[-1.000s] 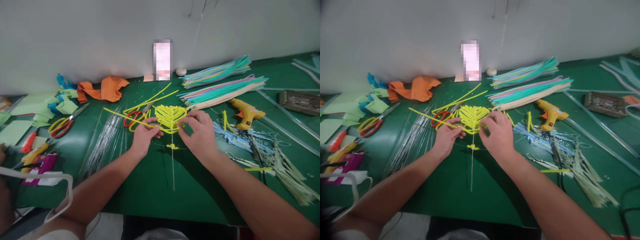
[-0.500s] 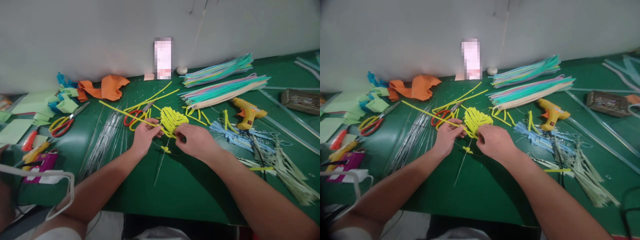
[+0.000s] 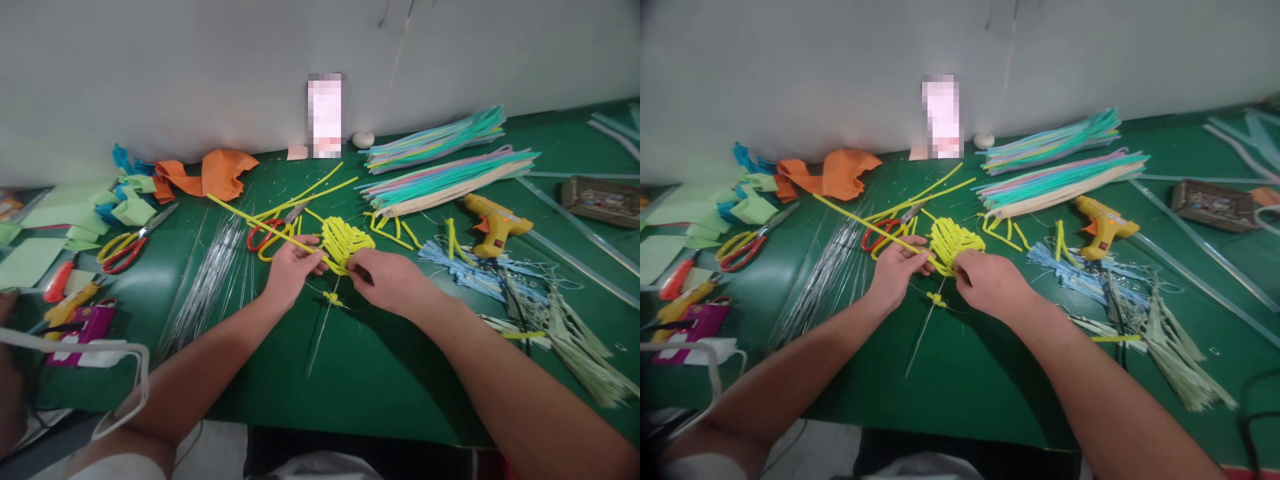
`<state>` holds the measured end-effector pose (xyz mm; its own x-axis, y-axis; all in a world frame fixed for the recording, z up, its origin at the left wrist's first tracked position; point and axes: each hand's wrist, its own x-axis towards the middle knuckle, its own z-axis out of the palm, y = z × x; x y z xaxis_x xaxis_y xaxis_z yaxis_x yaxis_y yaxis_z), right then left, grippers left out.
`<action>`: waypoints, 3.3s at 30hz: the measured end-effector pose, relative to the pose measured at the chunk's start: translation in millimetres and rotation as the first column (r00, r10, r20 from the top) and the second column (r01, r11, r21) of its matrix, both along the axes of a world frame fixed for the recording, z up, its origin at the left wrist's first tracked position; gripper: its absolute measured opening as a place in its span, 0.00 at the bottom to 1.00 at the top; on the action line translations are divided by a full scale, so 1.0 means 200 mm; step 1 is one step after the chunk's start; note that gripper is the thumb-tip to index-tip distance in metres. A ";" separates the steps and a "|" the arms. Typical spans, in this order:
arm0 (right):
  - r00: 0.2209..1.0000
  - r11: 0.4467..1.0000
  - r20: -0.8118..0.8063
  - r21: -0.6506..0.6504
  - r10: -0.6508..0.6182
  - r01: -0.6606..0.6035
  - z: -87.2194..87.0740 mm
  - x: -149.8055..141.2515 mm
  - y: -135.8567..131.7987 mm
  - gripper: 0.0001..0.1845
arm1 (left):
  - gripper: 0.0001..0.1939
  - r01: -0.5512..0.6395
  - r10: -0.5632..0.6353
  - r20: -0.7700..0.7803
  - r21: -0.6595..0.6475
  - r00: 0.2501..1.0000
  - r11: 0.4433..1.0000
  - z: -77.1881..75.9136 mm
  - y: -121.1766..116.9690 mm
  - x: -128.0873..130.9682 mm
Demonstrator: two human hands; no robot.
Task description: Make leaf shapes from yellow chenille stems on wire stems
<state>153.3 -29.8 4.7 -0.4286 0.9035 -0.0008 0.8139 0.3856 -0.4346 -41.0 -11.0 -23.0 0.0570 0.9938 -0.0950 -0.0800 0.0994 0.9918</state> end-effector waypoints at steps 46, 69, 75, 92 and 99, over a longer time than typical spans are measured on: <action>0.880 0.935 0.373 -0.080 -0.293 0.345 0.15 0.24 0.02 0.09 | 0.20 0.706 0.025 -0.996 0.078 0.085 0.704 0.07 -0.26 0.09; 0.987 0.982 0.148 0.169 0.056 -0.081 -0.06 -0.01 0.12 0.10 | 0.16 0.752 0.081 -0.984 0.173 0.158 0.636 0.04 -0.21 0.07; 0.982 0.976 0.184 0.202 0.047 -0.084 -0.06 -0.02 0.13 0.10 | 0.16 0.763 0.079 -0.988 0.154 0.134 0.628 0.04 -0.20 0.07; 0.969 0.921 -0.099 0.304 -0.226 0.245 -0.05 0.07 0.09 0.09 | 0.16 0.722 0.046 -0.968 0.215 0.247 0.657 0.05 -0.18 0.04; 0.893 0.884 0.074 0.196 -0.444 0.424 -0.02 0.08 0.07 0.14 | 0.12 0.682 0.037 -0.938 0.277 0.345 0.677 0.04 -0.16 0.04</action>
